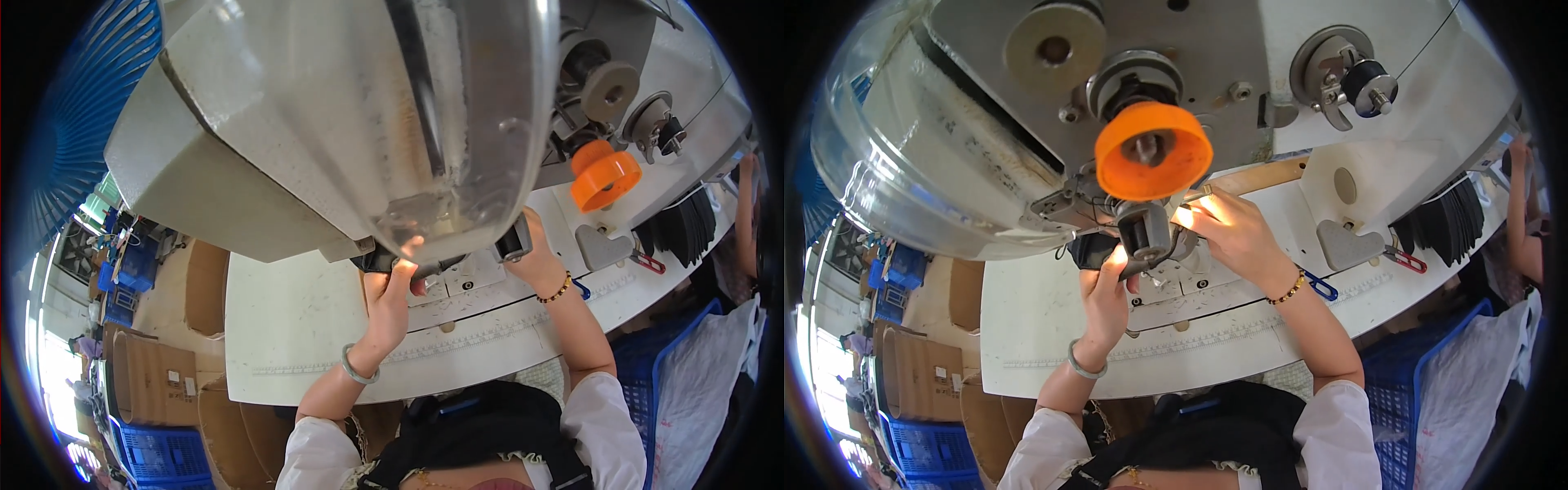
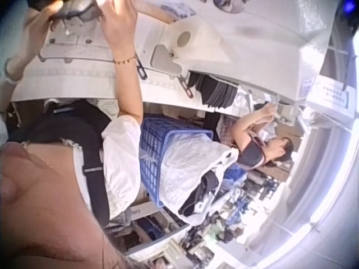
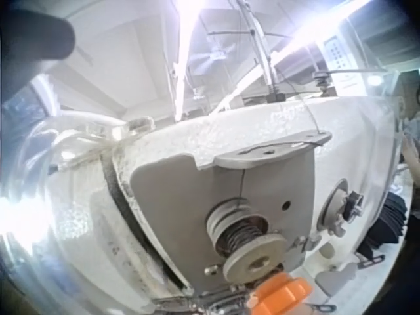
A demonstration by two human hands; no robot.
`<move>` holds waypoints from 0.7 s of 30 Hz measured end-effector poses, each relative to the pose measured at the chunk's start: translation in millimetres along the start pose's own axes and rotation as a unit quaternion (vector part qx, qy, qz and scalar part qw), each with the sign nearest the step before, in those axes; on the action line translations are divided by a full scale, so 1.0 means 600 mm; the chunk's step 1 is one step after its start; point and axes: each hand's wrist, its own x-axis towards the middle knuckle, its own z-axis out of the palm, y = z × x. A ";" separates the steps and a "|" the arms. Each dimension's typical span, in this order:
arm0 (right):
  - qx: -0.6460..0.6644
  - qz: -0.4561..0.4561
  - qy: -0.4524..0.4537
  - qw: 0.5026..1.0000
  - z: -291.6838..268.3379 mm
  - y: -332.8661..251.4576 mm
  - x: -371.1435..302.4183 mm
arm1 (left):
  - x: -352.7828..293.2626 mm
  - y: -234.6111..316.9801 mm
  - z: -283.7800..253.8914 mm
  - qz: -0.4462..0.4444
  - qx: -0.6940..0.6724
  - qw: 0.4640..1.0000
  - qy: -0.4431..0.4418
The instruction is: Using a sewing machine to stitch together components of a shoe.
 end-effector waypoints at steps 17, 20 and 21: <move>0.170 0.149 -0.082 0.971 -0.010 -0.020 -0.008 | 0.020 0.002 -0.013 -0.060 -0.087 0.994 -0.017; 0.125 0.100 -0.082 0.984 -0.015 -0.022 -0.005 | 0.021 -0.006 -0.017 -0.060 -0.095 0.993 -0.018; 0.107 0.085 -0.078 0.988 -0.015 -0.023 -0.004 | 0.022 -0.009 -0.018 -0.063 -0.101 0.993 -0.018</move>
